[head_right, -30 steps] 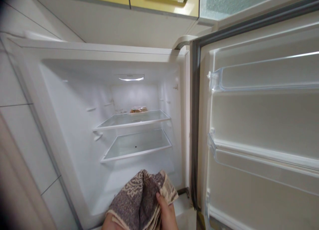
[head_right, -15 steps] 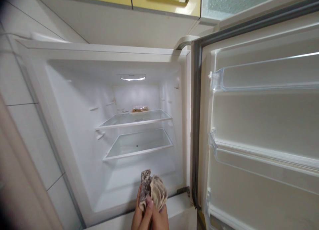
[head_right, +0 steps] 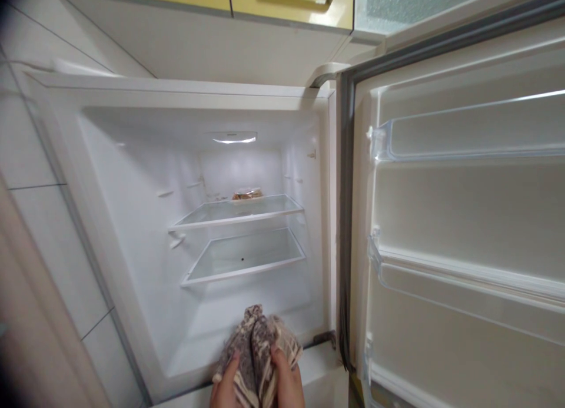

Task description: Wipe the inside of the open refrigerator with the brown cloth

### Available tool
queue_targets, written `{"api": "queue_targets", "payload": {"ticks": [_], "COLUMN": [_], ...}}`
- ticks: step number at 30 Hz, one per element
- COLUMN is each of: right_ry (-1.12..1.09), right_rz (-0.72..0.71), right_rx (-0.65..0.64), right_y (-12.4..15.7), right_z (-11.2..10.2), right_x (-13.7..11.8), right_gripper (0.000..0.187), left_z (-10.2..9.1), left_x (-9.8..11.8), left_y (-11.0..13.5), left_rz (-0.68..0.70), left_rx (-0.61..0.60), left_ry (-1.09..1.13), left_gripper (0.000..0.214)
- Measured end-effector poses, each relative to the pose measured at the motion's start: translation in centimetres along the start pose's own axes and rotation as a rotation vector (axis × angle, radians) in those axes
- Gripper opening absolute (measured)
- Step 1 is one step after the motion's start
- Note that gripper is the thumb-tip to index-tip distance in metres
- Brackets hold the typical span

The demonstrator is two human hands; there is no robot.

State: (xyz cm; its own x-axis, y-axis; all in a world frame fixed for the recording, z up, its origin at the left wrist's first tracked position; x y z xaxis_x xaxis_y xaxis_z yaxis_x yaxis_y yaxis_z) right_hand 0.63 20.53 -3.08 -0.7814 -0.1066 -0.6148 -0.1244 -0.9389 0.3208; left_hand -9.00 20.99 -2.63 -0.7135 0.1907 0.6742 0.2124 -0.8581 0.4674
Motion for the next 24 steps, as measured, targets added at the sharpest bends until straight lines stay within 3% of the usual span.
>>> {"api": "queue_targets", "payload": {"ticks": [3,5,8,11,15,20,24], "right_ry": [-0.086,-0.177,-0.269,-0.2,-0.134,-0.205,-0.132], "right_rz": [0.128,0.124,0.062,0.099,0.123,0.032,-0.041], "right_rx": [-0.027,-0.015,0.054,0.109,0.231,0.393,0.291], "right_y": [-0.3,-0.8,-2.2,-3.5,-4.6,-4.8,-4.3], "right_z": [-0.5,-1.5,-3.4,-5.0,-6.5,-7.0,-5.7], "right_x": [-1.3,-2.4,-3.0,-1.6,0.2,0.4,-1.1], "right_gripper": [0.057,0.05,0.042,0.043,0.044,0.038,0.033], "left_z": [-1.8,-3.6,-6.4,-7.9,-8.4,-8.6,-8.7], "left_x": [1.7,3.1,5.0,5.3,5.4,6.0,7.1], "left_y": [-0.8,-1.7,-3.3,-4.6,-5.1,-4.3,-3.5], "left_rz": [-0.148,-0.174,0.006,0.153,0.343,0.524,0.532], "left_rx": [-0.005,-0.014,-0.069,-0.124,-0.17,-0.169,-0.147], "left_ry": [0.076,0.142,0.14,-0.034,-0.344,-0.593,-0.555], "left_gripper": [0.047,0.046,0.049,0.053,0.063,0.07,0.067]}}
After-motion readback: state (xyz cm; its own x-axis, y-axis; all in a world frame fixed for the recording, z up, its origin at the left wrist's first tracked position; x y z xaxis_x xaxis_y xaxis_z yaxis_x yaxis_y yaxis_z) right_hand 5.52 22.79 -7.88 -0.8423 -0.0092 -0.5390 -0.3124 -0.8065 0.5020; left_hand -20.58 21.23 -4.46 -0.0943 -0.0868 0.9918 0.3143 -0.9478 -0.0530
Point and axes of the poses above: each hand's wrist, its own y-axis away from the middle knuckle, its own z-axis out of the palm, x = y × z, the point moved 5 cm from there along -y, towards the middle knuckle, and after that the axes turned 9 degrees about x, right-handed, at the moved point
